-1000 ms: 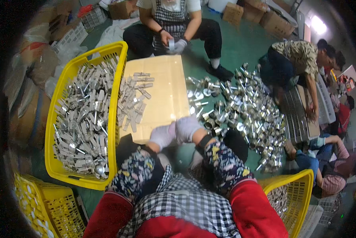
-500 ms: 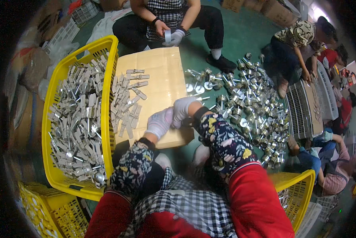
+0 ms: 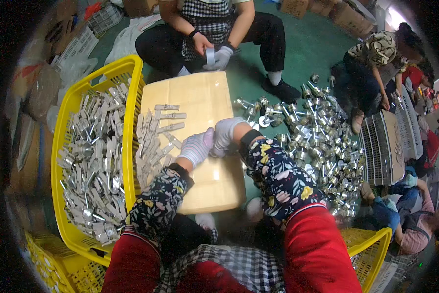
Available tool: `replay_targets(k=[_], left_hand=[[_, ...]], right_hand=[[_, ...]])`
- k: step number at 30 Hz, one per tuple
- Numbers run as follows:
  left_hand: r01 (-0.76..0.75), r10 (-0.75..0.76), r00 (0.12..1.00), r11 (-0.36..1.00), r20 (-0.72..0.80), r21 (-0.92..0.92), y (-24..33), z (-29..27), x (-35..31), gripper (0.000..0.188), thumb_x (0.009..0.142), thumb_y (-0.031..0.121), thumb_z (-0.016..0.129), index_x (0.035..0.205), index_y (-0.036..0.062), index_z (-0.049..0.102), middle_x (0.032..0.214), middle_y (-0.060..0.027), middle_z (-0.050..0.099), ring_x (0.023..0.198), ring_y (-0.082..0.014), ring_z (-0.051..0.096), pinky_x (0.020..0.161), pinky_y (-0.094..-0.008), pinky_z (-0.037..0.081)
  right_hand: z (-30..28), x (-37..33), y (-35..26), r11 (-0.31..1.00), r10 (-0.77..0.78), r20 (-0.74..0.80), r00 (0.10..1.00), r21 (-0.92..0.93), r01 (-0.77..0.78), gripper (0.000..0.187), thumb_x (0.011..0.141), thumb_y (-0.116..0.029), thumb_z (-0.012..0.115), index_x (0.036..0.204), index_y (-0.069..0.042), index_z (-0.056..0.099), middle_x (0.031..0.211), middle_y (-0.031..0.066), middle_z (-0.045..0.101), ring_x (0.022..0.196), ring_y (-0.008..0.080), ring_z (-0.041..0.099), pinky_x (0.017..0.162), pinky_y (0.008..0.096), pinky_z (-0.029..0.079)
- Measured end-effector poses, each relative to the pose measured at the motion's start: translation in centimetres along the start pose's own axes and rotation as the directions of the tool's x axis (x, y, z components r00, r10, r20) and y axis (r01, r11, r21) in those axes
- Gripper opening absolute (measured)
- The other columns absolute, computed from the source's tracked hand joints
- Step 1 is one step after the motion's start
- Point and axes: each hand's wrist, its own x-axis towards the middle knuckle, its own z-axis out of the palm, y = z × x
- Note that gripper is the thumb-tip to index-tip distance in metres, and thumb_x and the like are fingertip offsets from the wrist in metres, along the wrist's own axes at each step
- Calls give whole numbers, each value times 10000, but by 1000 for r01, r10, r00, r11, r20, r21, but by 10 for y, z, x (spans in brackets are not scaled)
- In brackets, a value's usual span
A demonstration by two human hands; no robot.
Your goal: Manually assembling and sorting various metal hardware components into sets.
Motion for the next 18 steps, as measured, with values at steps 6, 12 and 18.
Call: replay_targets(k=[6,12,18], left_hand=[[47,30,974,942,222,-333,-36,-13,59,436,908,327,239,1086,45,521,1000,-254,590,933,-395,564,823,-431,441],[-108,121,978,991,-173,81,-28,-18,49,432,910,347,237,998,36,524,899,-229,603,851,-396,580,777,-454,449],[127,-128,992,982,2,-140,-50,-40,103,432,892,390,280,942,37,524,831,-227,609,798,-385,595,742,-453,452]], right_hand=[[40,25,-13,961,-39,-693,720,-222,-162,468,676,-290,636,1058,-25,581,935,110,612,958,282,560,924,494,332],[-49,60,18,994,-60,253,966,102,35,577,533,-328,717,1019,-36,610,986,88,641,910,240,608,804,431,416],[-29,46,0,936,-168,-669,724,-339,-97,514,587,-344,707,973,-22,597,929,132,560,957,296,532,887,475,369]])
